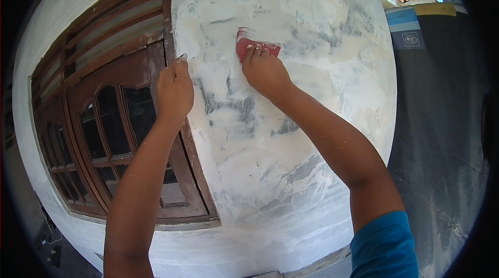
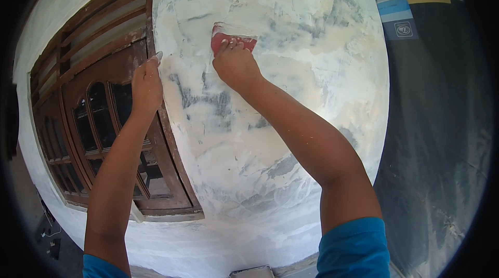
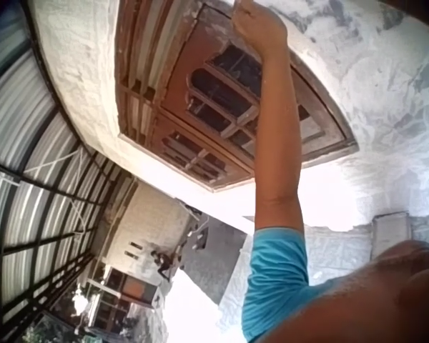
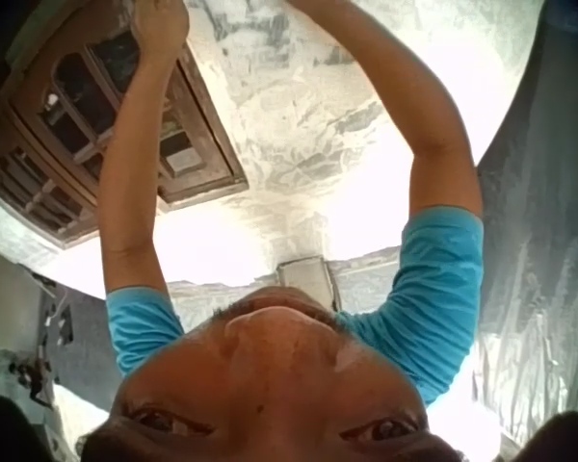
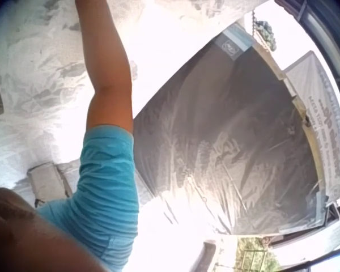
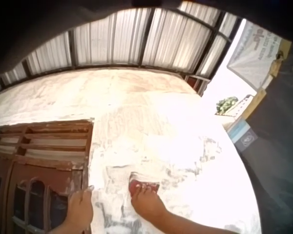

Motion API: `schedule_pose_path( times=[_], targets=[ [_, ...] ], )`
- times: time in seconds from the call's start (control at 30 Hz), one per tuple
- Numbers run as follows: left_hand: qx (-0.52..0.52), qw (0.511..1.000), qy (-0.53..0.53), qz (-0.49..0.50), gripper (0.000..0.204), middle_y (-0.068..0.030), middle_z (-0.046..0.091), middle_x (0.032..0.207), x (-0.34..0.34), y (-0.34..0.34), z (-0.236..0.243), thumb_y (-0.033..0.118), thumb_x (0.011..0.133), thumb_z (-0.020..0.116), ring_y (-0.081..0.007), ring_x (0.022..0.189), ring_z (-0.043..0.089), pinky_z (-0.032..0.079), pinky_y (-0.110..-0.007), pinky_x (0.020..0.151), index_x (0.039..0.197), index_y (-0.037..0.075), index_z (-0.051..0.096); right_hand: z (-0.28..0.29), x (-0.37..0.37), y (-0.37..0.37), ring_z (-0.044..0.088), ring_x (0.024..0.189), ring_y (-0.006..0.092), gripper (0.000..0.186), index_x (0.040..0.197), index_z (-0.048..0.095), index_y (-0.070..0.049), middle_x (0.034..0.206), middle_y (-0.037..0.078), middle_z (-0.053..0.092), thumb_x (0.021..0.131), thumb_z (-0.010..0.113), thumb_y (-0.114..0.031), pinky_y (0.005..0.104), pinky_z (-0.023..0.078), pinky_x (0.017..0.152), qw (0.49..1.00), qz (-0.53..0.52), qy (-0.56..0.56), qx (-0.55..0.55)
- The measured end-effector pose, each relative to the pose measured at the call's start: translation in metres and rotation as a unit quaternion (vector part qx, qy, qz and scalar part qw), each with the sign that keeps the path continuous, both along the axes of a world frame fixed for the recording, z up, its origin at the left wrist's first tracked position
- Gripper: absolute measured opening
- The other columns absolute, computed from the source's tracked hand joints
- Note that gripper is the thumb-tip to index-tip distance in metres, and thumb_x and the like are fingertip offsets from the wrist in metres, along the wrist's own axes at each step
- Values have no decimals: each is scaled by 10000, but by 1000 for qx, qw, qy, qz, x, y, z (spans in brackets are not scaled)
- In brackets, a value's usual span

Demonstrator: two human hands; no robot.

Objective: Applying and smoothing plaster or joint compound onto a wall using a putty knife or scraper.

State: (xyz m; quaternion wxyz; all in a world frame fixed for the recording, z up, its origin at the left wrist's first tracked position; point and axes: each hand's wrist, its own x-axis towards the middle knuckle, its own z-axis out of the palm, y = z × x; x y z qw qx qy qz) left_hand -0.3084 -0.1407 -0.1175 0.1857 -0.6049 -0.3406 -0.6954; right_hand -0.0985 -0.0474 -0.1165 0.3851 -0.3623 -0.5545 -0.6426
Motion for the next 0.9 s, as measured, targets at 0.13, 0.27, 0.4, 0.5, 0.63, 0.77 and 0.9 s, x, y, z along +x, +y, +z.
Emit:
schedule_pose_path(
  times=[0.13,0.27,0.4,0.5,0.63,0.77,0.9],
  targets=[
    [-20,1000,-7,19,487,-332,605,807,-13,4,0,339,987,415,-497,815,598,456,-503,803,858,-83,620,-24,-4,-62,713,681,273,147,879,661,50,770,196,701,818,631,-80,366,561,523,986,122,-19,-112],
    [-19,999,-9,42,487,-334,619,847,-8,-4,4,344,987,408,-507,849,597,463,-501,819,897,-80,631,40,26,-68,693,699,287,78,914,584,5,789,140,692,874,525,-27,403,557,581,986,130,98,-27],
    [5,1000,10,17,470,-331,628,883,6,-3,7,331,984,402,-513,876,592,464,-502,828,924,-72,637,79,54,-39,700,720,305,124,951,609,12,822,158,701,873,534,-47,394,567,602,990,99,102,11],
    [29,999,9,30,466,-331,622,861,6,3,5,325,980,403,-512,859,593,464,-502,819,901,-73,631,43,35,-14,717,753,296,200,989,639,54,857,196,712,858,548,-67,379,577,584,997,64,37,-16],
    [-22,999,21,22,466,-336,613,835,0,-5,6,322,977,405,-513,833,593,463,-506,810,875,-77,623,4,15,-32,713,785,286,195,988,644,52,863,194,708,849,561,-57,393,577,595,998,63,-24,13],
    [-9,999,-3,41,466,-338,599,814,-10,-4,5,317,980,400,-508,805,588,465,-501,798,862,-82,612,59,27,-89,690,810,340,257,1058,682,-51,872,168,711,864,518,-13,433,552,709,976,120,86,-159],
    [14,999,20,21,467,-334,599,818,5,-3,9,319,985,401,-500,802,590,467,-491,795,869,-83,608,111,76,-52,672,952,328,362,1219,655,-127,1094,128,704,913,488,-30,424,544,817,977,197,64,-58]
  ],
)
